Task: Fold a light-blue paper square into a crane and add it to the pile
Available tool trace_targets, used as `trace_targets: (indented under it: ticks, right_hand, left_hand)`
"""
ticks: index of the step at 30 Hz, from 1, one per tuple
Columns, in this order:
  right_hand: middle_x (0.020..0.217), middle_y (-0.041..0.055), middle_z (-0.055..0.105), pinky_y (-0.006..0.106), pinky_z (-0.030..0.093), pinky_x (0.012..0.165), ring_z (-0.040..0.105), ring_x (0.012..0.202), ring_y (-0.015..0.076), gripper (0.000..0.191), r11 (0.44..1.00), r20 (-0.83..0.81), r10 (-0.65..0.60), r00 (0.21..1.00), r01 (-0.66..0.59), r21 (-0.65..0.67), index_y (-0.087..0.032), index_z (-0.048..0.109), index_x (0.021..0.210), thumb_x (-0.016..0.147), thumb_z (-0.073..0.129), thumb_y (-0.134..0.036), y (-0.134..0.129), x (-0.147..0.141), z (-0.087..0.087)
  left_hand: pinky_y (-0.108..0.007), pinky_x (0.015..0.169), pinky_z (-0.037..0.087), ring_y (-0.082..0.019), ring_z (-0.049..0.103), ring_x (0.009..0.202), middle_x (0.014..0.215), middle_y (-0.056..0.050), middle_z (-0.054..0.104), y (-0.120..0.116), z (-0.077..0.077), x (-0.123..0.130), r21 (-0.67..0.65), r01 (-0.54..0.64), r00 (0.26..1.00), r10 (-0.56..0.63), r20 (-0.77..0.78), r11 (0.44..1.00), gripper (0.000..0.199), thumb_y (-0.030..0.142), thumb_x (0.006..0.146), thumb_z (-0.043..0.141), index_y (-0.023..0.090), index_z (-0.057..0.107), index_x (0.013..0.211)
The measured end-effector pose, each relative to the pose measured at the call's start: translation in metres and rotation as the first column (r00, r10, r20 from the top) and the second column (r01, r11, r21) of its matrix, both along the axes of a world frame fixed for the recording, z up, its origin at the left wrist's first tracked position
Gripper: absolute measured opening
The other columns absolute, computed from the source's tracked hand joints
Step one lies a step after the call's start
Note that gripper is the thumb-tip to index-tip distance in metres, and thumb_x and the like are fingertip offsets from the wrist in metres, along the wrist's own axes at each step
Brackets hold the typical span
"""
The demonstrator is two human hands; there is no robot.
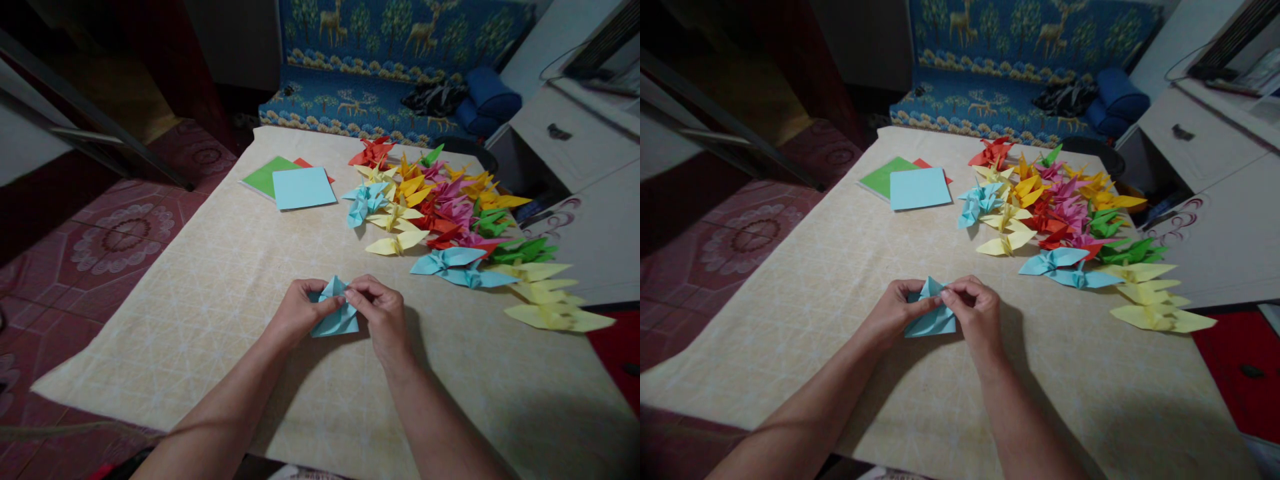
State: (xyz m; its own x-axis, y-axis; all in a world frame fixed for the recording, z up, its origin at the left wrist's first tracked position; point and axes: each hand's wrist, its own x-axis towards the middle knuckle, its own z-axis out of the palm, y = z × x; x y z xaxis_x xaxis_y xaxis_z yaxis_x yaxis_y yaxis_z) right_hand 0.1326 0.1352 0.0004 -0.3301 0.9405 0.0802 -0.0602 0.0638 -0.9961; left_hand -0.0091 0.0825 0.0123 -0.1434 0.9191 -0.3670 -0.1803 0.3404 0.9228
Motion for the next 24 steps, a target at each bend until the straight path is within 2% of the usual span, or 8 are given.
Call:
trace_targets:
  ticks: [5,9,16,24]
  right_hand:
    - [0.078,0.0021,0.067,0.028,0.045,0.065,0.060,0.076,0.0172,0.010,0.996,-0.008,0.070,0.998,-0.070,-0.046,-0.022,0.077,0.077,0.079,0.070,-0.029,0.0026,0.0032,0.0033]
    - [0.074,0.0017,0.065,0.028,0.045,0.064,0.060,0.074,0.0170,0.007,0.997,0.015,0.084,0.996,-0.083,-0.003,-0.023,0.077,0.075,0.077,0.071,-0.027,0.0037,0.0020,0.0043]
    - [0.073,0.0007,0.063,0.029,0.044,0.064,0.058,0.072,0.0161,0.005,0.993,0.007,0.113,0.994,-0.113,-0.014,-0.023,0.075,0.072,0.076,0.072,-0.024,0.0055,0.0027,0.0047]
    - [0.070,-0.0015,0.058,0.025,0.041,0.060,0.055,0.068,0.0135,0.011,1.000,0.016,0.003,1.000,-0.004,0.018,-0.020,0.067,0.066,0.077,0.065,-0.018,-0.0017,-0.0029,0.0036]
  left_hand:
    - [-0.023,0.052,0.039,-0.011,0.051,0.052,0.061,-0.002,0.062,-0.0011,-0.0002,-0.0008,-0.028,0.028,0.999,-0.029,-0.026,0.999,0.021,0.030,0.063,0.078,0.012,0.073,0.072]
    - [-0.023,0.051,0.037,-0.011,0.049,0.050,0.060,-0.001,0.060,-0.0016,0.0000,-0.0013,-0.035,0.055,0.997,-0.057,-0.050,0.998,0.018,0.028,0.064,0.076,0.012,0.072,0.071]
    - [-0.023,0.051,0.036,-0.010,0.047,0.050,0.059,0.001,0.057,-0.0025,0.0012,-0.0017,-0.025,0.105,0.990,-0.107,-0.095,0.994,0.017,0.029,0.068,0.070,0.013,0.071,0.072]
    - [-0.022,0.050,0.030,-0.008,0.040,0.052,0.058,0.003,0.049,-0.0023,-0.0002,-0.0014,0.046,0.158,0.982,-0.152,-0.111,0.986,0.016,0.027,0.069,0.070,0.011,0.070,0.072]
